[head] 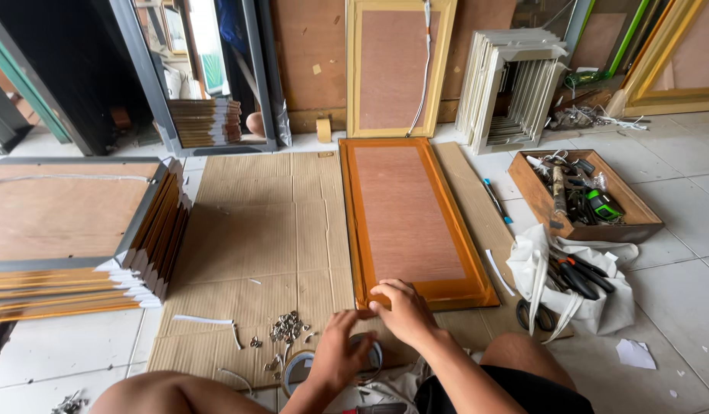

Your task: The person picks up metal brackets and screws from the floor and uses a screwdriver to attach them to the back of a large orange picture frame.

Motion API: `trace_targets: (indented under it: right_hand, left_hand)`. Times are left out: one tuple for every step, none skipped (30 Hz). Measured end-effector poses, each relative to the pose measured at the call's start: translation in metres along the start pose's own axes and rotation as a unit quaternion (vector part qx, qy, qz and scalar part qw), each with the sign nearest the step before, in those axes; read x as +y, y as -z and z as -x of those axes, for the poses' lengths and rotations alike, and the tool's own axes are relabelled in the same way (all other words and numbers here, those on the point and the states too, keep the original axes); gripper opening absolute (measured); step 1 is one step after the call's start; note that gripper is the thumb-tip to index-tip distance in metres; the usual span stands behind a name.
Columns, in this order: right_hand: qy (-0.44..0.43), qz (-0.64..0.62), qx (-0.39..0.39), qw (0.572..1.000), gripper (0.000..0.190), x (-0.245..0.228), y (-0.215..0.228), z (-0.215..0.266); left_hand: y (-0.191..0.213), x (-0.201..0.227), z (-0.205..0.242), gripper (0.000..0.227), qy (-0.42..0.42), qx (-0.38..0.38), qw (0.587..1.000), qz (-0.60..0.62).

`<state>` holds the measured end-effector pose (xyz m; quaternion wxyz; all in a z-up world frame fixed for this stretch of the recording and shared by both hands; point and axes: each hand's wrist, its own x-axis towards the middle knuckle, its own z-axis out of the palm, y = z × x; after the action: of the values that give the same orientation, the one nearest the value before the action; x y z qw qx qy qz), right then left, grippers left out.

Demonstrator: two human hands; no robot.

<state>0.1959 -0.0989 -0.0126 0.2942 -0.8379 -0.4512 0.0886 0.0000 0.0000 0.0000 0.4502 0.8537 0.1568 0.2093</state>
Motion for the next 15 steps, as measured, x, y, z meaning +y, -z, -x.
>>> trace_targets:
  right_hand:
    - [0.001, -0.003, 0.004, 1.0, 0.03, 0.003, 0.001, -0.002]
    - [-0.015, -0.005, -0.003, 1.0, 0.034, 0.007, 0.001, -0.005]
    - [-0.03, -0.008, -0.01, 0.999, 0.039, 0.01, 0.003, -0.01]
    - [-0.028, -0.011, -0.006, 1.0, 0.039, 0.014, 0.008, -0.017]
    - [-0.06, 0.01, -0.01, 0.998, 0.039, 0.02, 0.013, -0.021]
    - [-0.092, 0.031, -0.015, 0.995, 0.04, 0.024, 0.018, -0.026]
    - [-0.086, 0.026, -0.007, 0.996, 0.04, 0.031, 0.031, -0.036]
    - [-0.14, 0.056, 0.006, 0.989, 0.04, 0.037, 0.045, -0.047]
    - [-0.199, 0.088, 0.014, 0.976, 0.04, 0.048, 0.058, -0.046]
    - [-0.2, 0.086, 0.018, 0.976, 0.04, 0.08, 0.06, -0.048]
    - [-0.281, 0.103, 0.029, 0.954, 0.054, 0.112, 0.063, -0.058]
    - [-0.36, 0.119, 0.042, 0.924, 0.068, 0.143, 0.067, -0.068]
    - [-0.363, 0.116, 0.044, 0.923, 0.068, 0.157, 0.062, -0.067]
    - [-0.373, 0.135, 0.053, 0.916, 0.074, 0.171, 0.056, -0.065]
    - [-0.381, 0.157, 0.066, 0.909, 0.082, 0.187, 0.057, -0.067]
  left_hand:
    - [-0.012, -0.015, -0.01, 0.039, -0.003, 0.0, 1.0, -0.004]
    - [-0.023, -0.031, -0.021, 0.047, 0.061, 0.035, 0.997, 0.02]
    - [-0.033, -0.046, -0.034, 0.056, 0.123, 0.072, 0.989, 0.043]
    - [-0.037, -0.052, -0.044, 0.056, 0.119, 0.072, 0.989, 0.039]
    - [-0.043, -0.057, -0.051, 0.063, 0.172, 0.077, 0.982, 0.031]
    - [-0.049, -0.063, -0.058, 0.069, 0.224, 0.082, 0.971, 0.024]
    - [-0.044, -0.059, -0.068, 0.069, 0.216, 0.086, 0.972, 0.018]
    - [-0.038, -0.055, -0.078, 0.073, 0.252, 0.087, 0.963, 0.031]
    - [-0.041, -0.05, -0.079, 0.078, 0.293, 0.082, 0.952, 0.048]
    - [-0.047, -0.059, -0.083, 0.078, 0.289, 0.081, 0.953, 0.045]
    - [-0.049, -0.069, -0.095, 0.082, 0.293, 0.072, 0.953, 0.038]
    - [-0.051, -0.08, -0.108, 0.087, 0.297, 0.064, 0.952, 0.031]
    - [-0.047, -0.064, -0.114, 0.087, 0.295, 0.061, 0.953, 0.027]
    - [-0.044, -0.049, -0.119, 0.089, 0.333, 0.048, 0.939, 0.076]
    - [-0.042, -0.033, -0.129, 0.091, 0.366, 0.036, 0.921, 0.127]
